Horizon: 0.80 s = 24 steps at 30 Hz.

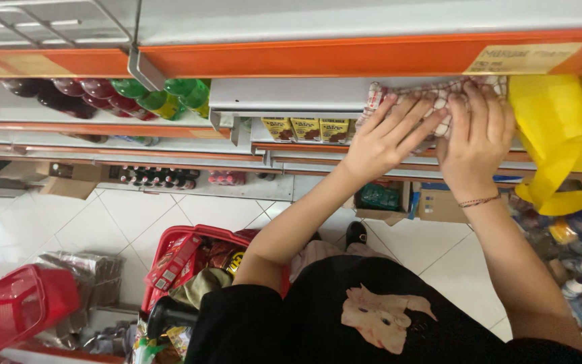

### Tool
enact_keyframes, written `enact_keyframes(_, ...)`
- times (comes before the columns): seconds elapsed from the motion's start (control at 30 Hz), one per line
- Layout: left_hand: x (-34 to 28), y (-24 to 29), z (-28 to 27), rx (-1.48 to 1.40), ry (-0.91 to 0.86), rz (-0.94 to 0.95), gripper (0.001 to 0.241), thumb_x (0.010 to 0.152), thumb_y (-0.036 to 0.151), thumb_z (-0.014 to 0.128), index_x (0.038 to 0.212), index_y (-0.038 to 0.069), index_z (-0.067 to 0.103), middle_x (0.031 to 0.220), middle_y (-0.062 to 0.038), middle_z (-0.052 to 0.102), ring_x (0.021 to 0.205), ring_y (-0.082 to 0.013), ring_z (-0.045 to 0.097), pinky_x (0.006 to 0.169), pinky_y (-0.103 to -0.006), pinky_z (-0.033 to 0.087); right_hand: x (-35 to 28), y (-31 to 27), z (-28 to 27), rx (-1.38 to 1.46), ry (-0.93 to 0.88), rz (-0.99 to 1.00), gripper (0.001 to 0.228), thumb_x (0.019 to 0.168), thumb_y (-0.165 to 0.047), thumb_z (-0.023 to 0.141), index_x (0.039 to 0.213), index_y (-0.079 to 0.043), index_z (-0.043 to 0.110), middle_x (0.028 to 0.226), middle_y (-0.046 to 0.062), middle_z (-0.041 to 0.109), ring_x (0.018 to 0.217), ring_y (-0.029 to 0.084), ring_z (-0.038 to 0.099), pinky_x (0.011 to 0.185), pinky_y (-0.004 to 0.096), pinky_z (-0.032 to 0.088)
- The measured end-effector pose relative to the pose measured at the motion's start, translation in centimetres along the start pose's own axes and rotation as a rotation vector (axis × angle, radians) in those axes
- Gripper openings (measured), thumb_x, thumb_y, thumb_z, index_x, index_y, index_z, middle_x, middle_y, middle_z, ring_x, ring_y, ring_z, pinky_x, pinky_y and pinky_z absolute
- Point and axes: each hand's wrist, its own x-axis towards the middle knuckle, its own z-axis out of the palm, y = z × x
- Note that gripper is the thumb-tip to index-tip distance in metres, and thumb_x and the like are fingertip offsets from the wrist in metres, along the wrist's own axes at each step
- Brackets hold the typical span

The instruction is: The person organizes snack packages in a basket, scans them with a handheld scanner, and cleans a store shelf using a spray bottle and a cloth.

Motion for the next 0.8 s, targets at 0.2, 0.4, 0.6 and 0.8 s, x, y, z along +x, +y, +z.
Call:
enact_keyframes(0.2,-1.4,-2.6,-4.8,0.152,-0.074,-0.125,0.046,0.101,0.011,0.059,0.147,0.014,0.058,0.146,-0.01,0.058,0.137,-0.026,0.058,0.125,-0.0486,0.036,3.1,-4.5,1.6,-0.022,0.019,-0.093,0.039,0.097,-0.002,0.065,0.136,-0.002,0.065,0.14,0.015,0.061,0.135,0.032,0.056,0.116,0.047,0.044)
enact_keyframes(0.4,-3.0,-6.1,-9.9,0.26,-0.111,-0.265,0.046,0.097,0.016,0.059,0.143,0.015,0.062,0.143,-0.012,0.058,0.136,-0.0307,0.057,0.124,-0.0534,0.038,7.3,-10.2,3.1,-0.025,0.073,-0.239,0.04,0.098,-0.021,0.073,0.132,-0.002,0.066,0.132,0.014,0.062,0.126,0.032,0.06,0.11,0.044,0.05)
enact_keyframes(0.6,-5.3,-10.5,-13.3,0.325,-0.08,-0.338,0.042,0.093,0.018,0.06,0.134,0.012,0.065,0.141,-0.017,0.058,0.135,-0.0353,0.055,0.12,-0.0549,0.039,10.6,-15.6,6.1,-0.03,0.118,-0.317,0.038,0.107,-0.031,0.068,0.131,-0.001,0.067,0.133,0.016,0.063,0.114,0.03,0.062,0.106,0.039,0.05)
enact_keyframes(0.8,-7.6,-13.2,-15.9,0.373,-0.065,-0.418,0.04,0.093,0.01,0.062,0.133,0.008,0.064,0.139,-0.017,0.059,0.135,-0.039,0.055,0.117,-0.0534,0.045,12.2,-20.1,8.7,-0.121,0.141,-0.37,0.035,0.105,-0.022,0.061,0.135,-0.007,0.07,0.131,0.012,0.065,0.109,0.025,0.062,0.102,0.034,0.051)
